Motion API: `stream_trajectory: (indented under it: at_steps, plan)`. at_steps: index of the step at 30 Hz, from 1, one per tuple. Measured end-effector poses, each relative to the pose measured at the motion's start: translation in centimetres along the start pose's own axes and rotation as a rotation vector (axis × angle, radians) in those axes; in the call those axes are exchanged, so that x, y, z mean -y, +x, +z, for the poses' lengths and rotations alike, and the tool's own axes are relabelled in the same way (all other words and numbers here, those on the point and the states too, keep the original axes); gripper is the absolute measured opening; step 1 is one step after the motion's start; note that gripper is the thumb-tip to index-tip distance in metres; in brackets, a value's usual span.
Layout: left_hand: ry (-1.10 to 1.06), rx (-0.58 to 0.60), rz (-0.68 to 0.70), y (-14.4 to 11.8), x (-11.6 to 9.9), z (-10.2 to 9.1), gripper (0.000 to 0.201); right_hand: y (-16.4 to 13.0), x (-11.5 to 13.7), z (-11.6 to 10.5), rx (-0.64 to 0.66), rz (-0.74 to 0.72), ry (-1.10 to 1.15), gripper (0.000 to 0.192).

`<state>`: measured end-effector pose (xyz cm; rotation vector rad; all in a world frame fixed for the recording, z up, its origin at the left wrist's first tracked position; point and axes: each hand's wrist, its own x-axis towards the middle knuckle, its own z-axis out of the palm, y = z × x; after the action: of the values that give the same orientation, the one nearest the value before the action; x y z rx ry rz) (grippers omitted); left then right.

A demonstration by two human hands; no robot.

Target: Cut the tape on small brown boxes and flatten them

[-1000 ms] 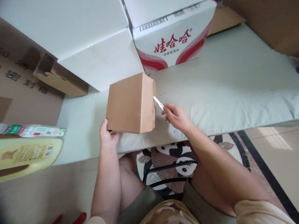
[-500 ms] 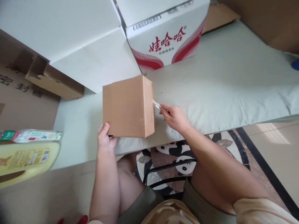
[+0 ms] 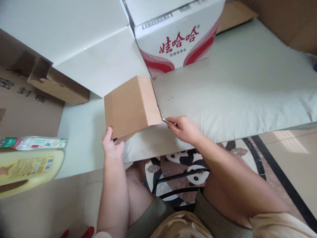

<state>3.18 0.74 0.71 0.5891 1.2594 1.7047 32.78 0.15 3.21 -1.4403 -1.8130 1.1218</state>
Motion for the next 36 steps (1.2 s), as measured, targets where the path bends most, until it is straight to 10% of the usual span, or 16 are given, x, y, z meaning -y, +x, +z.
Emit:
stream_trajectory:
  at_steps: [7, 20, 36]
  plan:
    - [-0.078, -0.033, -0.165, 1.1, -0.4, -1.6, 0.03, 0.5, -0.1, -0.6, -0.277, 0.212, 0.237, 0.025]
    - [0.157, -0.112, -0.32, -0.1, -0.4, -1.1, 0.042, 0.4, 0.1, -1.2, -0.283, 0.209, 0.381, 0.021]
    - [0.007, 0.004, -0.268, 0.7, 0.4, -1.5, 0.037, 0.2, -0.2, -0.5, 0.032, -0.057, 0.196, 0.035]
